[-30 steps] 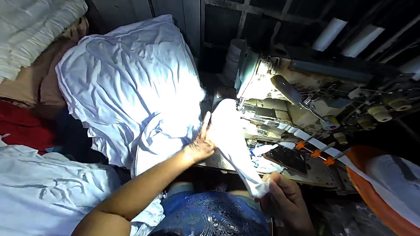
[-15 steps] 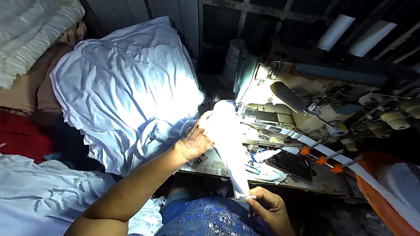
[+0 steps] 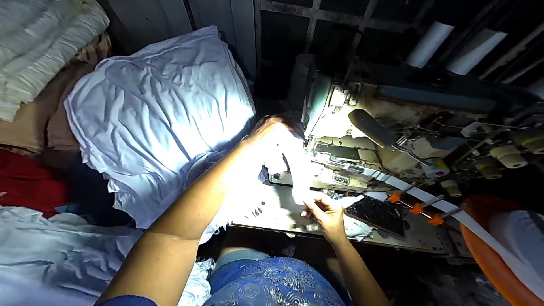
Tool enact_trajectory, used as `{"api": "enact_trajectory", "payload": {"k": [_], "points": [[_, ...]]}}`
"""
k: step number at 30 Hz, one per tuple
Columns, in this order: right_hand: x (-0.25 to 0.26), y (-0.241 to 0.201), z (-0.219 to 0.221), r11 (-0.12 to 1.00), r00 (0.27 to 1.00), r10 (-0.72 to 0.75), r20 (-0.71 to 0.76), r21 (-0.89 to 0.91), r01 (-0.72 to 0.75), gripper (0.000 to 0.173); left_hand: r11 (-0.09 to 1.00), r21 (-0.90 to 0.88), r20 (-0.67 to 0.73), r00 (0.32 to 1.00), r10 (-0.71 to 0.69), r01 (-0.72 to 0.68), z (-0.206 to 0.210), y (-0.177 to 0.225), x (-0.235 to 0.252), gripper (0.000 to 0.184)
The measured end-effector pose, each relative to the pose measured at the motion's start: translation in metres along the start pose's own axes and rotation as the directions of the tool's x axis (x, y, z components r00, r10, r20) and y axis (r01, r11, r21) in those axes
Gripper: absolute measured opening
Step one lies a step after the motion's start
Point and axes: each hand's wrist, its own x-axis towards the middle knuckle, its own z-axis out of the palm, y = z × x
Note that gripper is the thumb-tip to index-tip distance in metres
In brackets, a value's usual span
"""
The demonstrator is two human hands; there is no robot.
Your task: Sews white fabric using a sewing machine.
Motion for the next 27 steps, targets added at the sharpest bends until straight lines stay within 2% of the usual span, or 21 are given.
{"api": "enact_trajectory", "payload": {"k": [2, 4, 6, 9, 11, 13, 15, 20, 24, 27], "points": [[0.012, 0.002, 0.004, 0.999, 0.999, -0.039, -0.014, -0.001, 0.039, 0.007, 0.986, -0.163, -0.134, 0.990, -0.034, 0.012, 0.005, -0.016, 0.001, 0.026], [0.023, 0.001, 0.006, 0.998, 0.997, -0.065, -0.029, -0.004, 0.065, 0.008, 0.935, -0.348, -0.211, 0.965, -0.154, 0.073, 0.000, -0.014, 0.002, 0.025], [0.033, -0.001, 0.008, 0.996, 0.994, -0.090, -0.057, -0.020, 0.089, 0.007, 0.843, -0.529, -0.221, 0.942, -0.255, 0.104, -0.005, -0.011, 0.001, 0.021], [0.047, -0.002, 0.007, 0.987, 0.986, -0.158, -0.059, -0.004, 0.158, 0.007, 0.599, -0.801, -0.193, 0.951, -0.241, -0.011, -0.009, -0.018, -0.006, 0.018], [0.055, 0.001, 0.006, 0.980, 0.979, -0.197, -0.051, -0.032, 0.195, 0.009, 0.462, -0.886, -0.163, 0.963, -0.215, -0.047, -0.012, -0.019, -0.010, 0.018], [0.061, 0.006, 0.005, 0.973, 0.972, -0.228, -0.049, -0.057, 0.225, 0.010, 0.388, -0.920, -0.139, 0.970, -0.202, -0.051, -0.015, -0.017, -0.013, 0.017], [0.065, 0.006, 0.005, 0.970, 0.971, -0.233, -0.052, -0.088, 0.228, 0.012, 0.350, -0.934, -0.144, 0.972, -0.188, -0.071, -0.017, -0.014, -0.015, 0.019], [0.064, 0.004, 0.007, 0.949, 0.967, -0.248, -0.060, -0.215, 0.230, 0.015, 0.339, -0.933, -0.186, 0.970, -0.154, -0.125, -0.019, -0.017, -0.017, 0.021], [0.063, 0.004, 0.005, 0.930, 0.967, -0.251, -0.033, -0.286, 0.232, 0.019, 0.339, -0.936, -0.184, 0.950, -0.253, -0.091, -0.016, -0.021, -0.020, 0.023], [0.056, 0.004, 0.004, 0.917, 0.963, -0.269, -0.005, -0.307, 0.255, 0.022, 0.381, -0.924, -0.182, 0.907, -0.379, -0.027, -0.012, -0.028, -0.025, 0.021]]}}
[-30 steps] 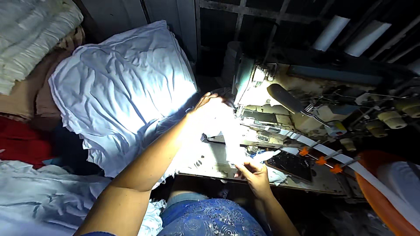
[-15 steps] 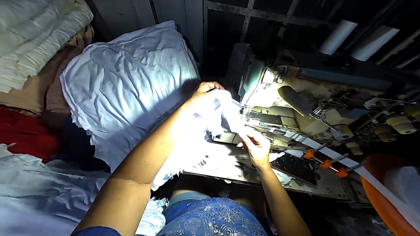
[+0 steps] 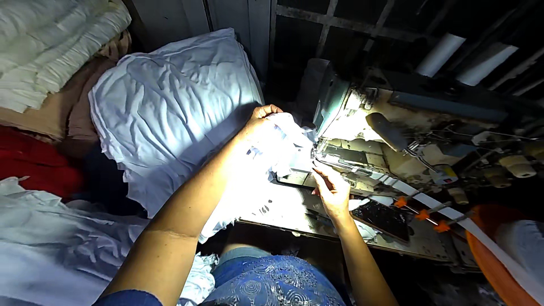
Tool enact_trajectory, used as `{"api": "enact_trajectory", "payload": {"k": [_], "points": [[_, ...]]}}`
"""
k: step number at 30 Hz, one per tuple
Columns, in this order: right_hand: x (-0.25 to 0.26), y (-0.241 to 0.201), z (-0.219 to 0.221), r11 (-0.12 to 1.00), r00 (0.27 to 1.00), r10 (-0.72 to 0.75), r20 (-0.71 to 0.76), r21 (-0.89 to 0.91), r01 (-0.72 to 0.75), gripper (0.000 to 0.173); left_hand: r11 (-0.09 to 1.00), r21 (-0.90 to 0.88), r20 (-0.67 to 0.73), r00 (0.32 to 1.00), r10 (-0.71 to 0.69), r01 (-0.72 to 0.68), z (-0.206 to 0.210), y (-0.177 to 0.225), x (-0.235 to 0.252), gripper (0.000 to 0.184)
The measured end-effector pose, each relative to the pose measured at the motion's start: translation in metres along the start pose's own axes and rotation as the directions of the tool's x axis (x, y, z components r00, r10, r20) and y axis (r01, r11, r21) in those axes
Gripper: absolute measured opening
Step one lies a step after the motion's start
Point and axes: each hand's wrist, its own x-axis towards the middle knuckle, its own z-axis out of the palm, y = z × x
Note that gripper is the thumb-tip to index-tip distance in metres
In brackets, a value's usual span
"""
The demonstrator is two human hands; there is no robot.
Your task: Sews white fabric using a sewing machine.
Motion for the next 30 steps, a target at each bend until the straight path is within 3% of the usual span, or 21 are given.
{"api": "enact_trajectory", "payload": {"k": [2, 5, 7, 9, 11, 13, 15, 16, 18, 20, 21, 23, 25, 28, 30], "points": [[-0.013, -0.002, 0.000, 0.996, 0.996, -0.079, -0.033, -0.052, 0.077, 0.021, 0.995, 0.099, -0.119, 0.993, -0.020, 0.032, -0.007, -0.006, -0.005, 0.019], [-0.042, 0.000, -0.002, 0.972, 0.983, -0.175, -0.057, -0.170, 0.164, 0.021, 0.965, 0.237, -0.271, 0.962, -0.044, 0.111, -0.016, -0.015, -0.021, 0.030], [-0.060, 0.004, -0.002, 0.967, 0.986, -0.165, -0.021, -0.199, 0.158, 0.019, 0.925, 0.376, -0.272, 0.961, 0.054, 0.055, -0.021, -0.029, -0.039, 0.039], [-0.071, 0.006, -0.001, 0.970, 0.993, -0.121, 0.005, -0.211, 0.119, 0.019, 0.803, 0.593, -0.230, 0.968, 0.101, 0.058, -0.019, -0.032, -0.070, 0.053], [-0.074, 0.006, 0.003, 0.978, 0.997, -0.071, 0.020, -0.197, 0.073, 0.019, 0.603, 0.777, -0.201, 0.979, -0.039, 0.184, -0.011, -0.017, -0.103, 0.072], [-0.067, -0.001, 0.009, 0.983, 0.998, -0.012, 0.068, -0.183, 0.024, 0.020, 0.507, 0.831, -0.130, 0.966, -0.222, 0.228, -0.012, -0.003, -0.122, 0.055], [-0.057, -0.008, 0.021, 0.987, 0.992, 0.033, 0.122, -0.163, -0.013, 0.025, 0.622, 0.759, 0.000, 0.956, -0.294, 0.192, -0.020, 0.024, -0.128, 0.016], [-0.054, -0.010, 0.029, 0.991, 0.989, 0.041, 0.141, -0.131, -0.023, 0.030, 0.738, 0.654, 0.078, 0.956, -0.283, 0.166, -0.023, 0.043, -0.130, 0.009], [-0.047, -0.016, 0.045, 0.995, 0.974, 0.095, 0.205, -0.007, -0.095, 0.048, 0.942, 0.331, 0.257, 0.956, -0.140, 0.049, -0.033, 0.073, -0.129, 0.015], [-0.042, -0.028, 0.058, 0.947, 0.928, 0.209, 0.308, 0.174, -0.271, 0.065, 0.984, 0.171, 0.390, 0.920, -0.024, -0.047, -0.054, 0.103, -0.120, 0.013], [-0.041, -0.038, 0.063, 0.885, 0.899, 0.255, 0.357, 0.288, -0.366, 0.059, 0.972, 0.212, 0.388, 0.922, 0.012, -0.102, -0.065, 0.119, -0.112, 0.012], [-0.045, -0.062, 0.065, 0.735, 0.837, 0.267, 0.478, 0.461, -0.498, 0.025, 0.874, 0.453, 0.272, 0.961, 0.050, -0.174, -0.089, 0.140, -0.092, 0.014], [-0.050, -0.083, 0.057, 0.725, 0.796, 0.163, 0.583, 0.476, -0.498, 0.013, 0.592, 0.791, 0.134, 0.988, 0.080, -0.155, -0.116, 0.142, -0.071, 0.015], [-0.056, -0.084, 0.050, 0.863, 0.777, 0.139, 0.615, 0.309, -0.399, 0.020, 0.167, 0.983, -0.078, 0.997, 0.001, 0.077, -0.131, 0.119, -0.063, 0.019], [-0.060, -0.065, 0.047, 0.886, 0.720, 0.287, 0.632, 0.111, -0.450, 0.027, 0.110, 0.986, -0.129, 0.991, 0.035, 0.124, -0.138, 0.080, -0.071, 0.020]]}}
